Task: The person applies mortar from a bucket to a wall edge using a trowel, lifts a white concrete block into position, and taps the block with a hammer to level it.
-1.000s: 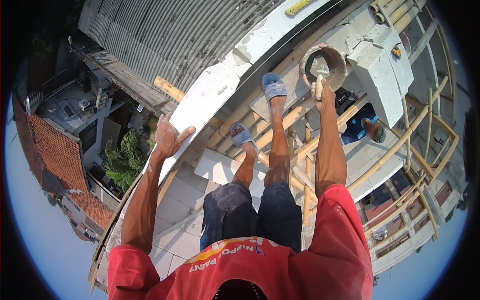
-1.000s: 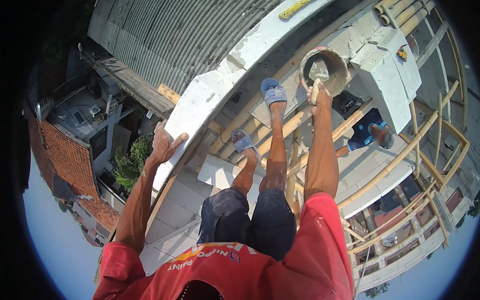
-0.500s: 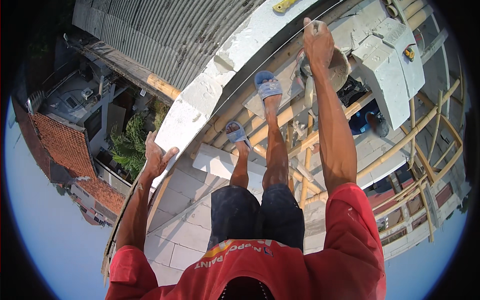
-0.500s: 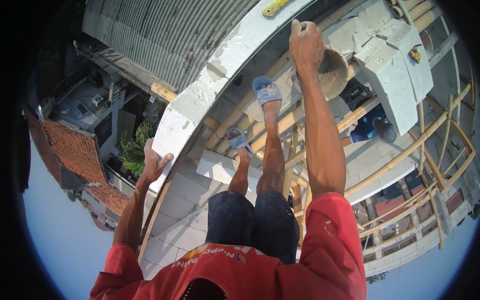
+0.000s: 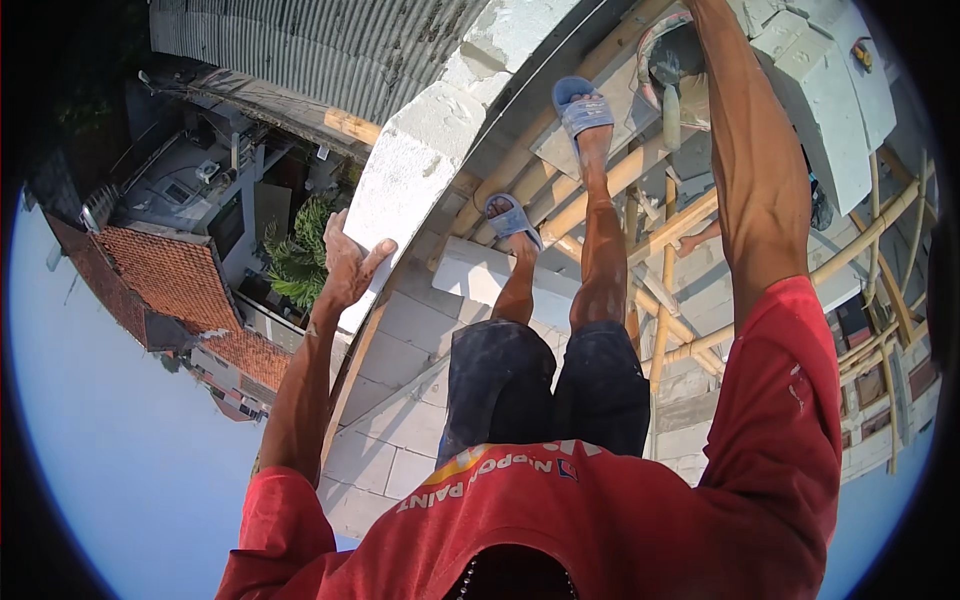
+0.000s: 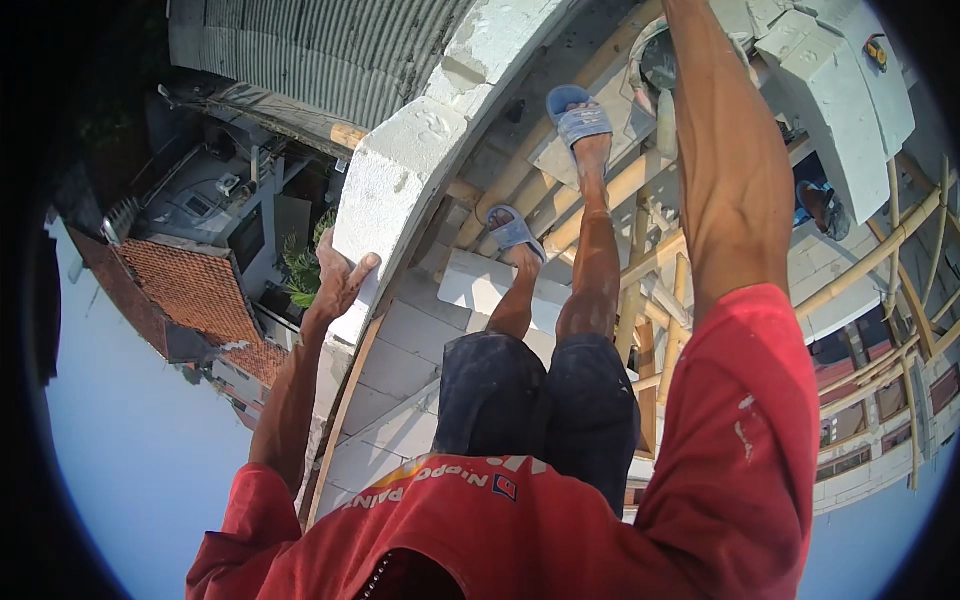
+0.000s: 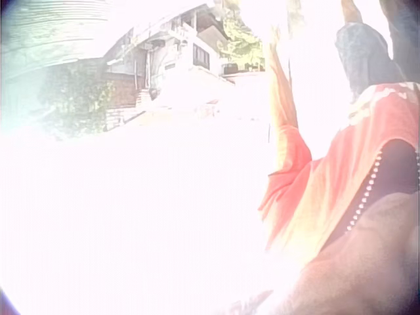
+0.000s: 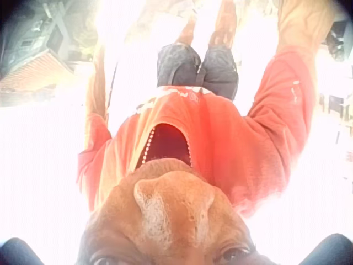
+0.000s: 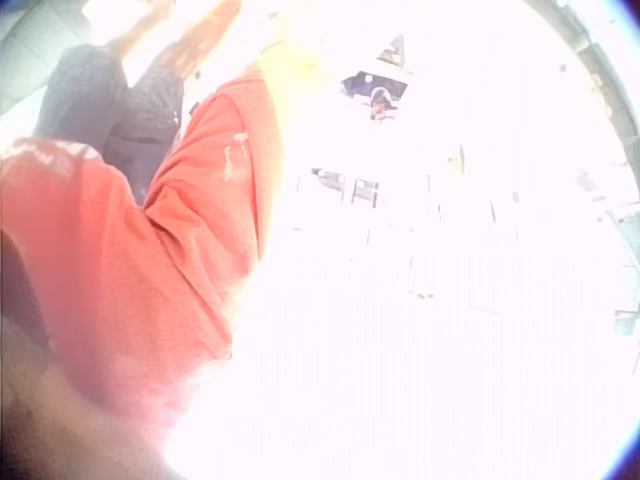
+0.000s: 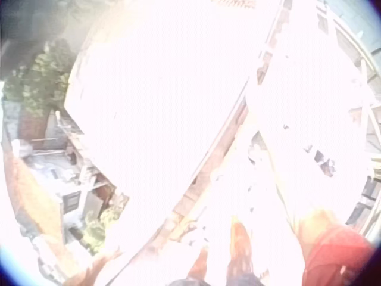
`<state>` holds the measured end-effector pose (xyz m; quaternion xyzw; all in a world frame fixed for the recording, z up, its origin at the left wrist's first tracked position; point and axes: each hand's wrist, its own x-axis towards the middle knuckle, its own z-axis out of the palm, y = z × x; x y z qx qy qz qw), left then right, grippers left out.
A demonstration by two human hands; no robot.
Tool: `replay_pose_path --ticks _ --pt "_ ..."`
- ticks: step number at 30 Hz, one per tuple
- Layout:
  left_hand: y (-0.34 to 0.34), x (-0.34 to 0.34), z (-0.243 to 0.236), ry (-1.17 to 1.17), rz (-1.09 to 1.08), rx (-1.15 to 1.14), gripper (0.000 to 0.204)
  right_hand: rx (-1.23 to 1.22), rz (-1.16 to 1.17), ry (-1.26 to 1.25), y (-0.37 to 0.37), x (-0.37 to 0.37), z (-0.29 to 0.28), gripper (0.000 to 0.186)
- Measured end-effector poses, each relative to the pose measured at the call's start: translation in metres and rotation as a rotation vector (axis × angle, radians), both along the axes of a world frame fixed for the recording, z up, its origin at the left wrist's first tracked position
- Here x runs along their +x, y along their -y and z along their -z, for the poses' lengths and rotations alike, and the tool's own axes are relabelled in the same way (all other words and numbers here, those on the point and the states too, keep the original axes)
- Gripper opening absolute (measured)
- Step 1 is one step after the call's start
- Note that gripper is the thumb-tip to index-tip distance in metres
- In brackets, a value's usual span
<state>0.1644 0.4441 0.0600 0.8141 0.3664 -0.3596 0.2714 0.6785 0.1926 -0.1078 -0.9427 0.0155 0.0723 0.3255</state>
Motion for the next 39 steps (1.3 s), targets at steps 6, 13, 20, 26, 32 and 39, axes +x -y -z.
replay_pose_path --ticks 6,13,20,26,32,39 --pt "-0.003 0.006 0.003 0.224 0.019 -0.045 0.101 0.53 0.543 -0.257 0.057 -0.15 -0.077 0.046" --pt "0.029 -0.029 -0.036 0.258 0.239 0.075 0.138 1.291 1.235 -0.923 0.052 -0.442 -0.159 0.041" --pt "0.069 -0.054 -0.03 0.018 0.484 0.509 0.127 1.419 1.448 -1.181 -0.011 -0.562 -0.17 0.041" --pt "0.067 -0.066 -0.012 0.21 0.514 0.518 0.126 1.402 1.611 -1.226 -0.066 -0.571 -0.173 0.046" --pt "0.061 -0.069 -0.014 0.219 0.504 0.532 0.126 1.465 1.15 -1.558 -0.056 -0.574 -0.16 0.039" --pt "0.065 -0.07 -0.01 0.237 0.507 0.509 0.125 1.424 1.635 -1.234 -0.081 -0.566 -0.177 0.039"
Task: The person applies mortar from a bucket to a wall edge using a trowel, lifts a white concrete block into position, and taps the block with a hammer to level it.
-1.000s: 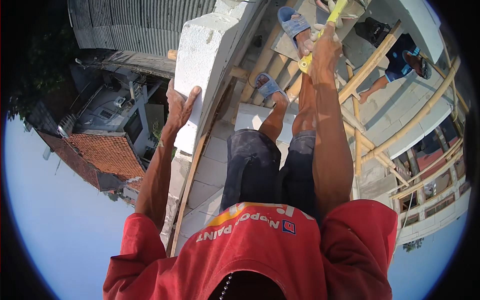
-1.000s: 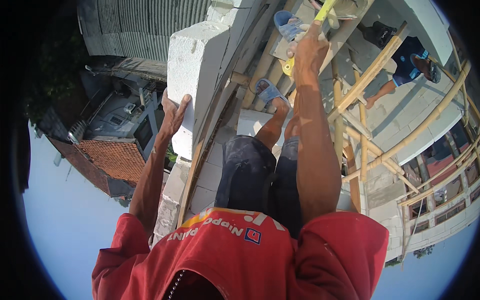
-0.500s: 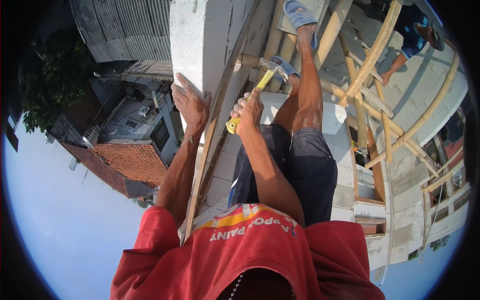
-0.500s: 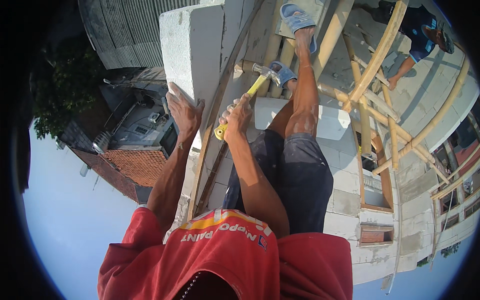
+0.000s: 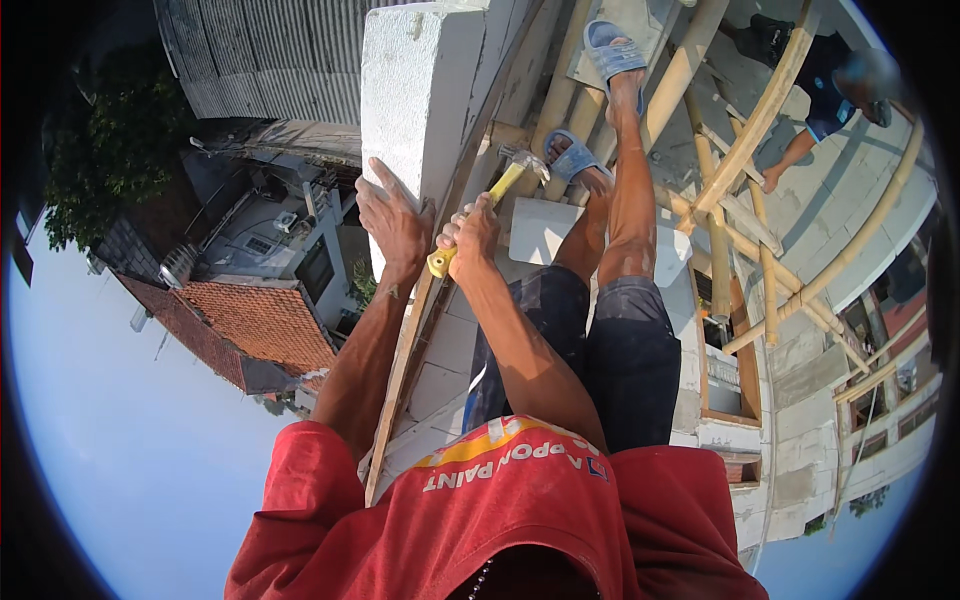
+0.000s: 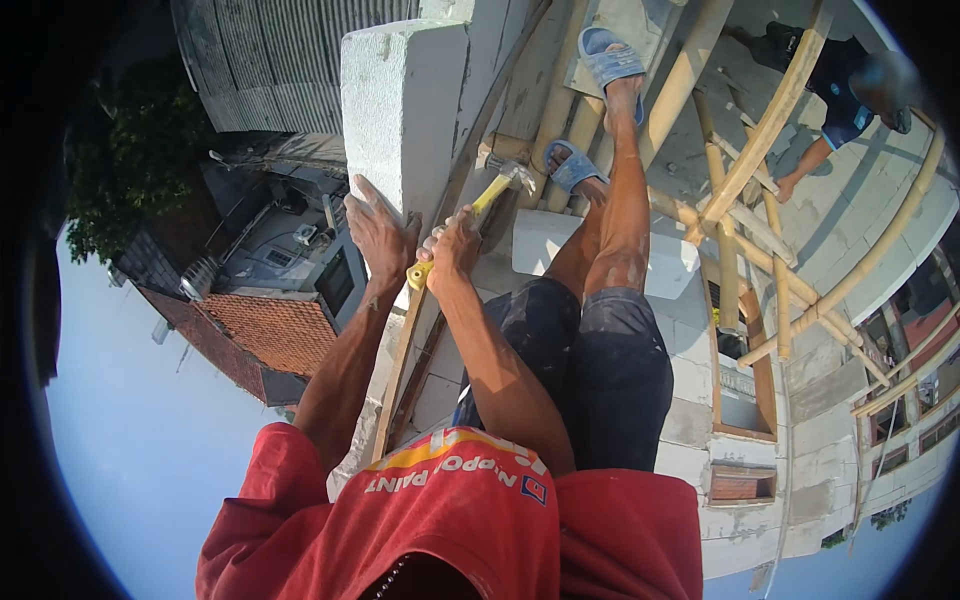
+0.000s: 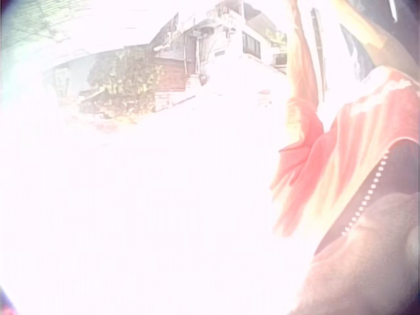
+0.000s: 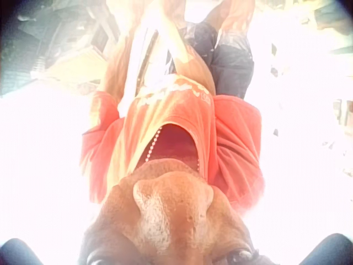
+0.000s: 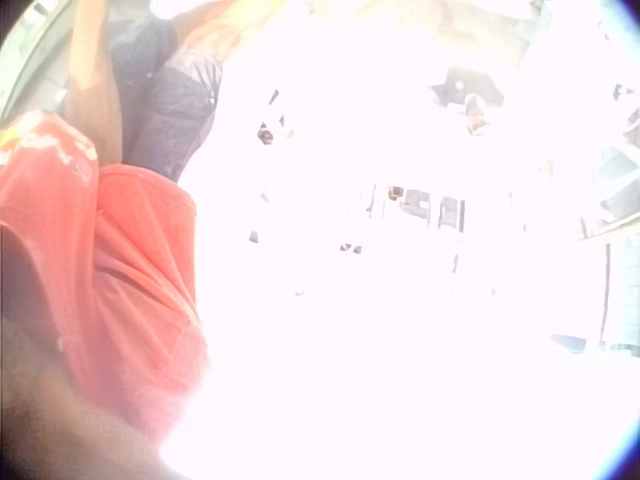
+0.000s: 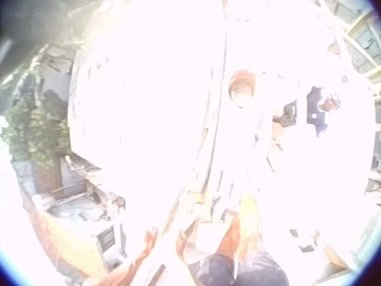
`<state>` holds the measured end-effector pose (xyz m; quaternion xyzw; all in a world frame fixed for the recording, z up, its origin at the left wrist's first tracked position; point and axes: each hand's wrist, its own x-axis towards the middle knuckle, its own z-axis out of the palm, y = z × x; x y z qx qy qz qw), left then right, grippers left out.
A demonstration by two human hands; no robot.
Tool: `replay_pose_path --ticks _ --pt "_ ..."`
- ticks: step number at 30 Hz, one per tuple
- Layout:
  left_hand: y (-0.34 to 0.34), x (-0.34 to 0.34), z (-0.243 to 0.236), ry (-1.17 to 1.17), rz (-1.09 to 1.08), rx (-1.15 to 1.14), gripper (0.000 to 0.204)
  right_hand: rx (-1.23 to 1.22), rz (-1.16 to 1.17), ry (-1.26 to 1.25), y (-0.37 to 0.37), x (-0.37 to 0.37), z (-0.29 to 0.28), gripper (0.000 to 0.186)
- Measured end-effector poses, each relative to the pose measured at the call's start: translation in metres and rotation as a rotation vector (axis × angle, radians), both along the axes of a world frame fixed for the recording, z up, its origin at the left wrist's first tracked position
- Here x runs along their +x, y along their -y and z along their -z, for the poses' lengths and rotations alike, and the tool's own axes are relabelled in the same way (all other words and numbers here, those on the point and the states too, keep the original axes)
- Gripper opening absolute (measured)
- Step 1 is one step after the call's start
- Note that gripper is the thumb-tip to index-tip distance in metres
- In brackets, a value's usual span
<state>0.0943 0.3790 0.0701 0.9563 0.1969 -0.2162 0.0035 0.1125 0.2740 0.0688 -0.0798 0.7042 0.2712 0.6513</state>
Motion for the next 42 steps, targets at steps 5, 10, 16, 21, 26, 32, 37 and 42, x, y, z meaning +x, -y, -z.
replay_pose_path --ticks 5,10,16,21,26,32,37,42 --pt "-0.009 -0.005 -0.003 -0.002 -0.031 0.023 0.125 0.38 -0.23 0.112 0.014 -0.007 0.028 0.036" --pt "-0.007 -0.003 -0.004 -0.003 -0.027 0.017 0.124 0.317 -0.254 0.117 0.023 -0.002 0.022 0.036" --pt "0.0 0.001 -0.006 -0.038 -0.014 0.01 0.123 0.087 -0.242 0.126 0.07 -0.005 0.037 0.039" --pt "-0.006 -0.002 -0.008 -0.08 -0.026 0.016 0.122 0.041 -0.243 0.085 0.048 0.0 0.013 0.036" --pt "-0.008 -0.009 0.002 0.028 0.036 0.005 0.123 0.37 -0.415 0.148 0.056 -0.012 0.017 0.033" --pt "-0.003 -0.007 -0.002 -0.078 0.024 0.049 0.125 0.43 -0.449 0.256 0.076 -0.009 0.038 0.031" --pt "-0.004 -0.001 -0.004 -0.07 0.014 0.046 0.125 0.29 -0.332 0.228 0.095 -0.01 0.05 0.032" --pt "0.001 0.002 -0.005 -0.097 -0.006 0.054 0.125 0.248 -0.286 0.258 0.109 -0.019 0.049 0.038"
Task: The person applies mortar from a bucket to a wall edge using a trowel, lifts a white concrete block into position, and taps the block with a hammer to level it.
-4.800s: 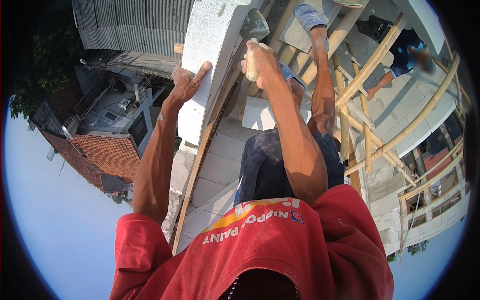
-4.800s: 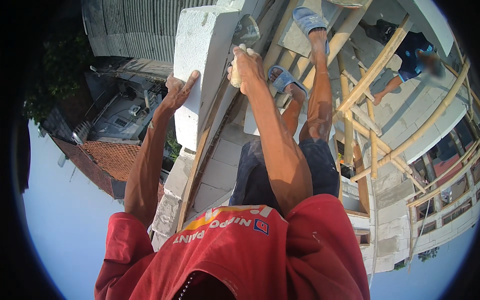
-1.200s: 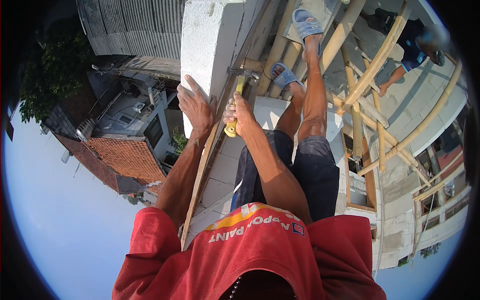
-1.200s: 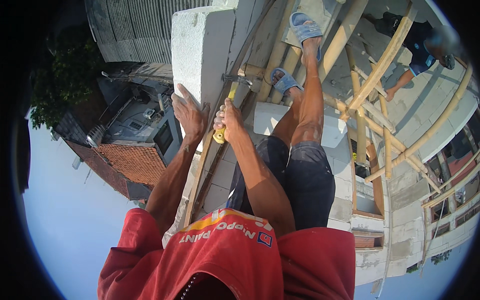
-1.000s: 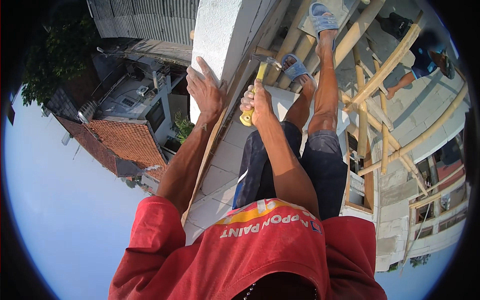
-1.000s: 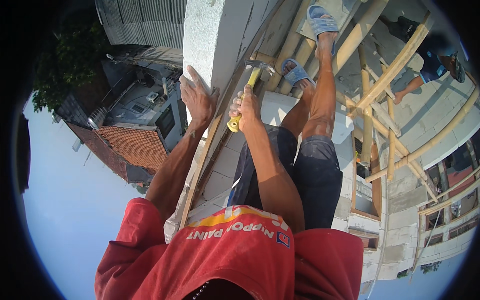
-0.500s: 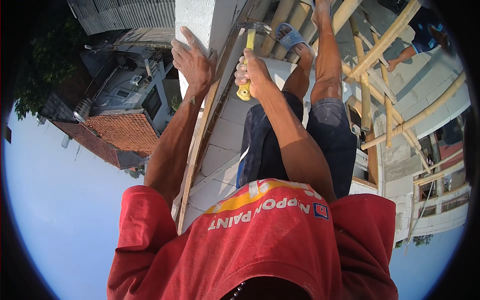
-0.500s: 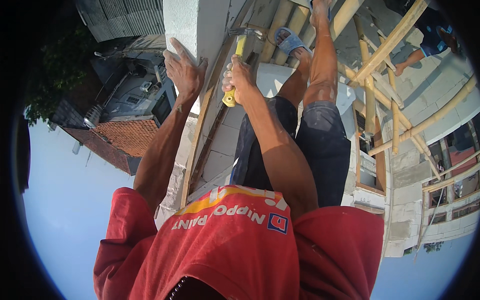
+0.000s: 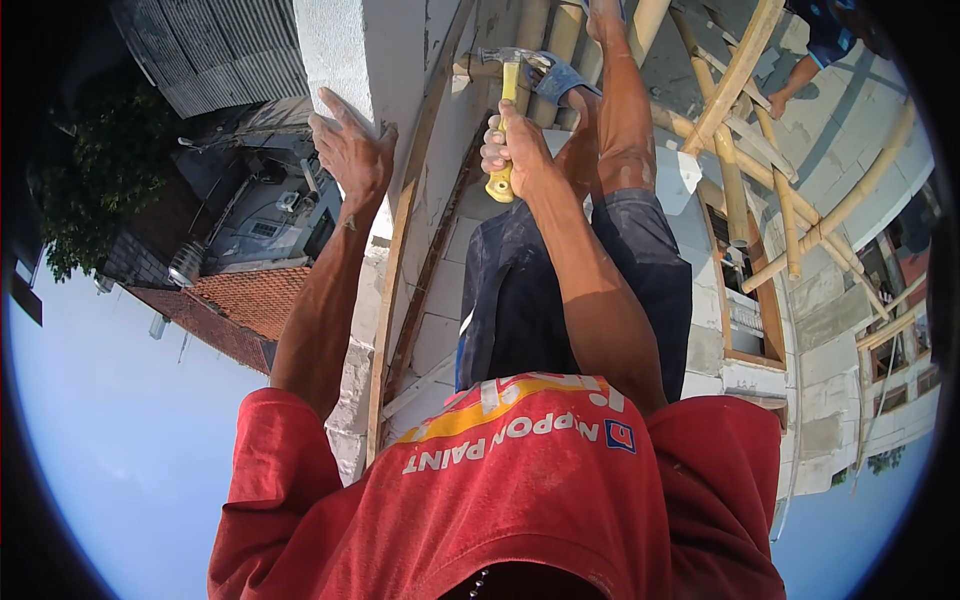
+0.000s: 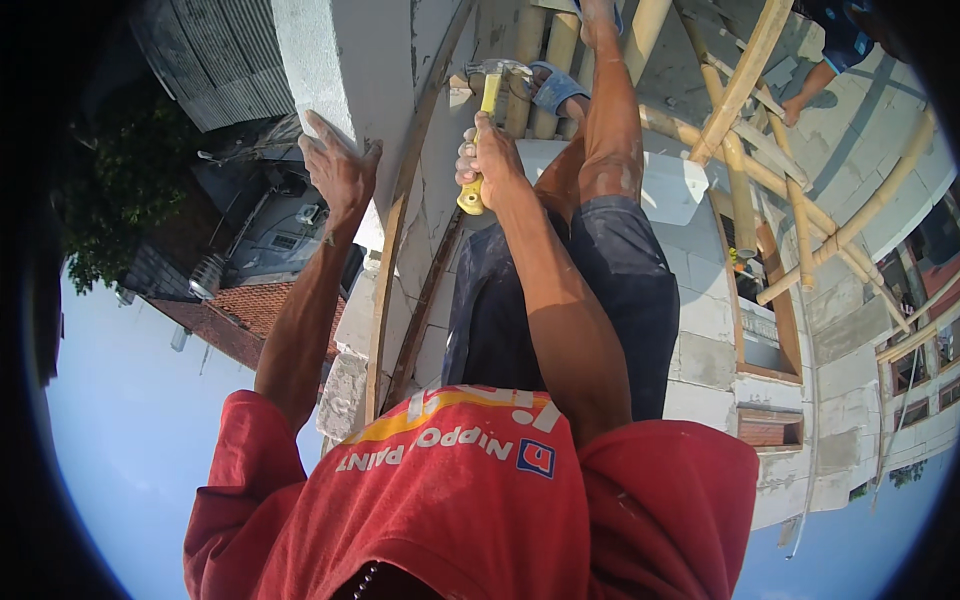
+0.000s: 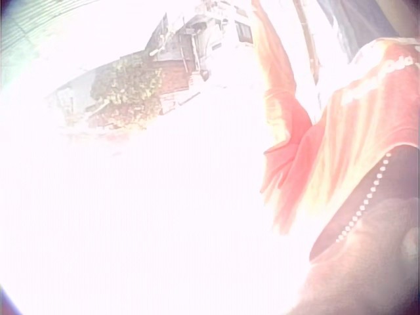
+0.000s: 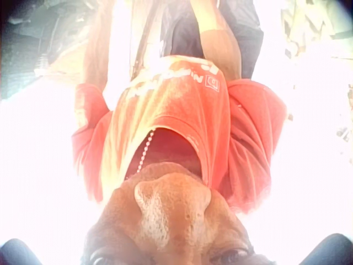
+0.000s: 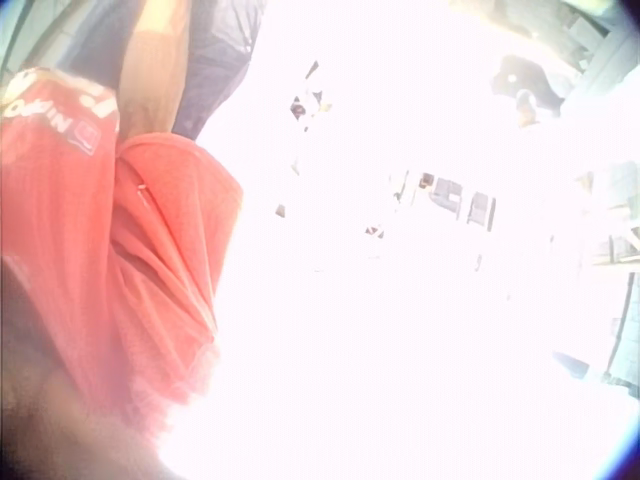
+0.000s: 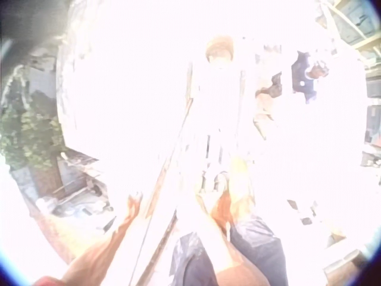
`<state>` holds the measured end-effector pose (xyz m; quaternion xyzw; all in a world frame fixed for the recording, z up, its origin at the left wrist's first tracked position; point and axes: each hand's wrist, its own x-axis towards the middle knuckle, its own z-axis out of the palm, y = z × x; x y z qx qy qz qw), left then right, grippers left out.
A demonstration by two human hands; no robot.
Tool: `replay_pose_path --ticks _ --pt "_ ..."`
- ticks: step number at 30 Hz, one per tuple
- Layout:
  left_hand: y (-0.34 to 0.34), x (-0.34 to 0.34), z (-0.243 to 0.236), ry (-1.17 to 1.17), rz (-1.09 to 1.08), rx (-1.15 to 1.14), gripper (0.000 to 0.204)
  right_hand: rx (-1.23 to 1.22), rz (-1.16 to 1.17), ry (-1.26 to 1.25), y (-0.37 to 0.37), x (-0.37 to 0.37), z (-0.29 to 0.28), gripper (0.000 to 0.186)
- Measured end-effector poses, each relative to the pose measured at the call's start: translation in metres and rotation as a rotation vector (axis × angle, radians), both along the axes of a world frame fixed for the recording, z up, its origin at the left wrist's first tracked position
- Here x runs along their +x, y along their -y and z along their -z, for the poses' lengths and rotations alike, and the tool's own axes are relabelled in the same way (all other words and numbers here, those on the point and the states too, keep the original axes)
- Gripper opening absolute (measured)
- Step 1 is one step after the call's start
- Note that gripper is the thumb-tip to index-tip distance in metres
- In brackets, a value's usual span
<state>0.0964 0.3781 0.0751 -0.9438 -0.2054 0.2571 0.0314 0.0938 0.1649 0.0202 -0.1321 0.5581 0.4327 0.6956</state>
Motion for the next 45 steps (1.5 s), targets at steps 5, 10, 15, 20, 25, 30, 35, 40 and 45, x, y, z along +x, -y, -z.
replay_pose_path --ticks 5,10,15,20,25,30,35,40,45 --pt "-0.006 -0.005 0.003 0.04 -0.005 0.012 0.123 -0.032 0.007 -0.057 -0.039 -0.016 -0.049 0.039" --pt "-0.001 -0.001 0.0 0.053 -0.042 -0.023 0.121 0.094 -0.039 -0.068 -0.075 -0.018 -0.06 0.038" --pt "0.001 -0.001 -0.002 0.069 -0.057 -0.057 0.12 0.043 -0.106 -0.012 -0.066 -0.021 -0.044 0.039" --pt "-0.009 -0.007 -0.006 0.099 -0.095 -0.021 0.118 -0.04 -0.243 0.085 -0.028 0.02 -0.048 0.045" --pt "-0.011 -0.001 -0.01 0.101 -0.067 -0.101 0.112 -0.672 -0.804 0.484 0.037 0.132 -0.036 0.053" --pt "-0.03 0.01 -0.024 0.162 -0.353 -0.466 0.082 -1.249 -1.356 1.499 0.095 0.218 0.011 0.036" --pt "-0.022 0.024 0.004 0.238 -0.795 -0.323 0.086 -0.742 -1.098 0.751 0.082 0.285 -0.037 0.043" --pt "-0.021 0.058 0.024 0.275 -0.913 -0.224 0.085 -0.548 -0.902 0.415 0.054 0.265 -0.086 0.051" --pt "-0.033 0.047 0.013 0.234 -0.783 -0.308 0.074 -0.537 -1.158 0.887 0.083 0.169 -0.112 0.04"
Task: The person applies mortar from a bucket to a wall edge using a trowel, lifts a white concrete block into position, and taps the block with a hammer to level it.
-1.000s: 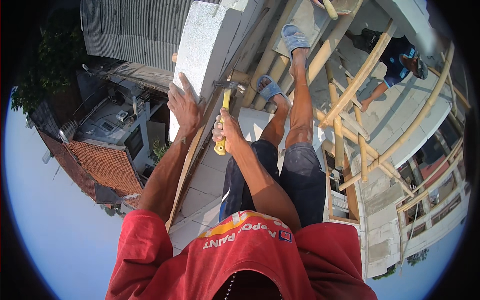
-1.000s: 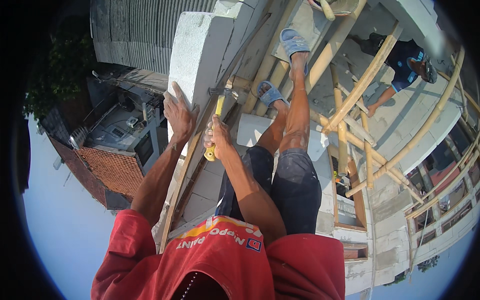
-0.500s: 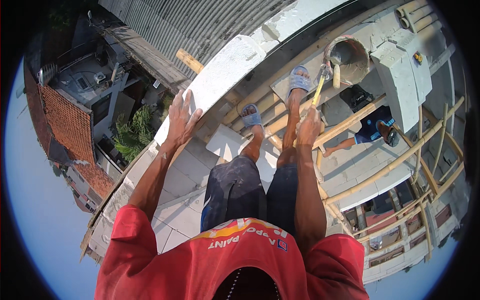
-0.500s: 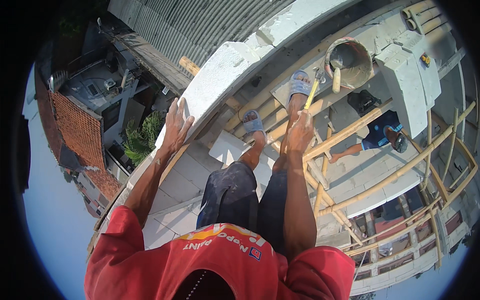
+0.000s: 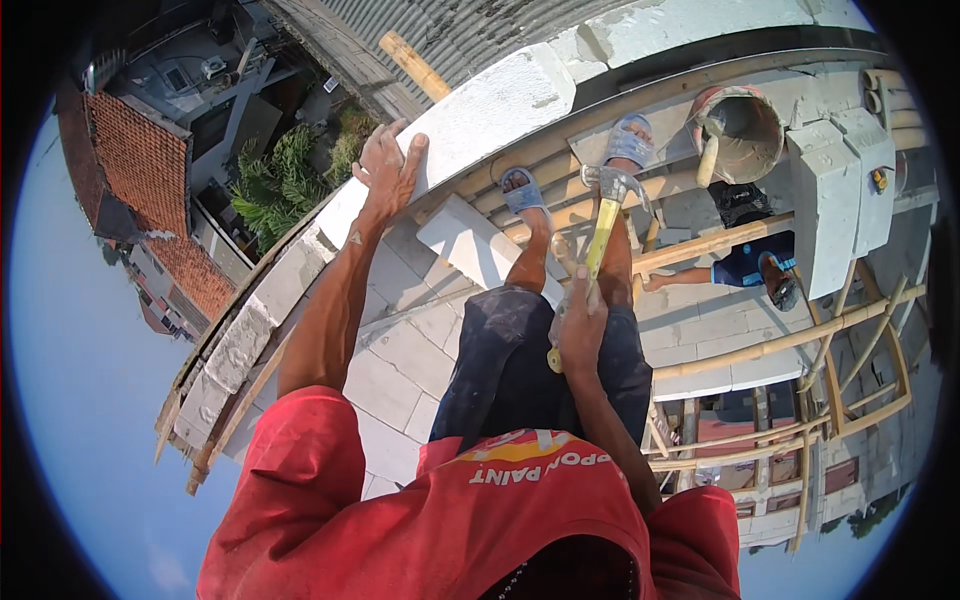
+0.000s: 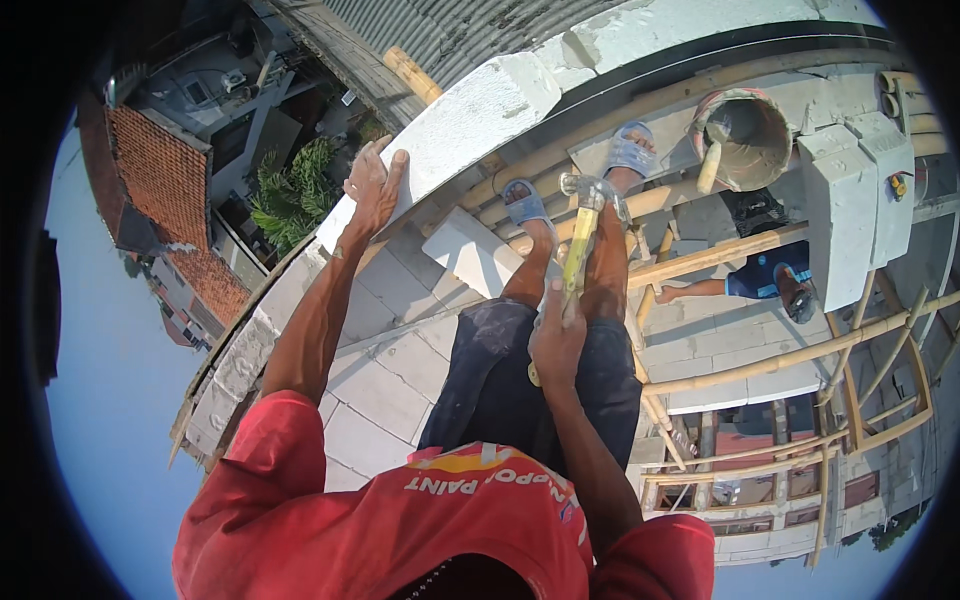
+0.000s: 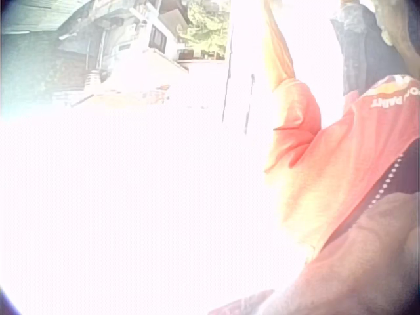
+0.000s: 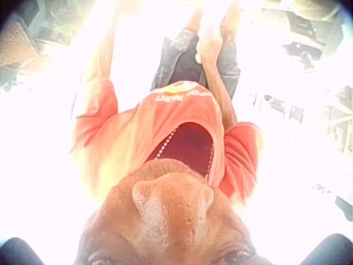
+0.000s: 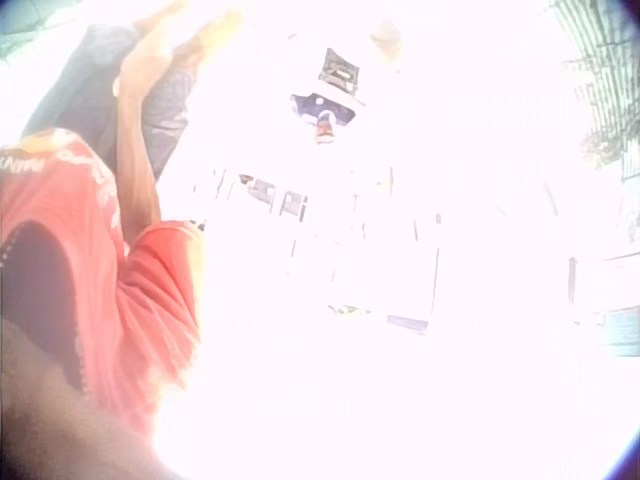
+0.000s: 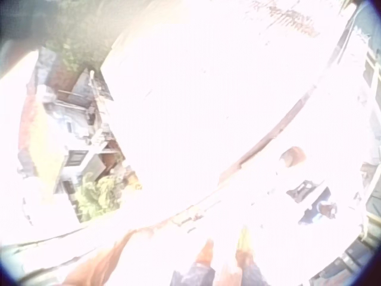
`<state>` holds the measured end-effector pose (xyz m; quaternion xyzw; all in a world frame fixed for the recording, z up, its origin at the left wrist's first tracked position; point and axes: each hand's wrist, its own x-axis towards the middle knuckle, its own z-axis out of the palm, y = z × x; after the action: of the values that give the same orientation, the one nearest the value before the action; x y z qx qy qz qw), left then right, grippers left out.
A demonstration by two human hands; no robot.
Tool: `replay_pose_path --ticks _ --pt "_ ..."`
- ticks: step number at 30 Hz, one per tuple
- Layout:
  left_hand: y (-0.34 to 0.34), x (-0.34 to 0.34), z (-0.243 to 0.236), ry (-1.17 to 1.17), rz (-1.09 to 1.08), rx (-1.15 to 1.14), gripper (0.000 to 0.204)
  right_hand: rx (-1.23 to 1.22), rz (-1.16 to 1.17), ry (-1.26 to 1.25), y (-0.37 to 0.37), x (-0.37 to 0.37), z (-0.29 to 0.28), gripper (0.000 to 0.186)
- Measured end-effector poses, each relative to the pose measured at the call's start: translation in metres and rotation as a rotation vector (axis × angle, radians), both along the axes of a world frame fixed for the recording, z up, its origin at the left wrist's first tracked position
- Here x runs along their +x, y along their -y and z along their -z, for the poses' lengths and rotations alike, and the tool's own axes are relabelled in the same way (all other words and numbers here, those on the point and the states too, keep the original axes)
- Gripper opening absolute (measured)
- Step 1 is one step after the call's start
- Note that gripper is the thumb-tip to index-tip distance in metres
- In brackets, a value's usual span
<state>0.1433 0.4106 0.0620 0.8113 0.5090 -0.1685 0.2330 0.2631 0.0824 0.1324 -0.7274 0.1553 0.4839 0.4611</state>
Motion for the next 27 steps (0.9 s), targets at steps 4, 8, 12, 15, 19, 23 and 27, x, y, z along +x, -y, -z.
replay_pose_path --ticks 4,8,12,15,19,23,27 --pt "-0.009 -0.014 0.004 0.144 0.116 -0.056 0.059 0.1 -0.367 0.211 -0.007 -0.003 -0.044 0.03" --pt "-0.001 -0.011 0.01 0.22 0.121 0.01 0.069 0.26 -0.628 0.652 -0.05 -0.004 0.006 0.028" --pt "-0.014 -0.021 0.023 0.255 0.15 -0.007 0.059 0.091 -0.855 0.612 -0.086 -0.008 0.055 0.03" --pt "-0.017 -0.029 0.024 0.186 0.156 0.032 0.061 0.096 -0.873 0.65 -0.083 -0.024 0.049 0.028" --pt "-0.006 -0.022 0.029 0.172 0.145 0.03 0.062 0.04 -0.899 0.889 -0.074 -0.02 0.054 0.021" --pt "-0.004 -0.03 0.028 0.171 0.125 0.056 0.065 0.087 -0.723 0.679 -0.069 -0.014 0.035 0.019" --pt "-0.008 -0.026 0.02 0.209 0.082 0.0 0.067 0.053 -0.264 0.474 -0.034 0.0 -0.001 0.03"
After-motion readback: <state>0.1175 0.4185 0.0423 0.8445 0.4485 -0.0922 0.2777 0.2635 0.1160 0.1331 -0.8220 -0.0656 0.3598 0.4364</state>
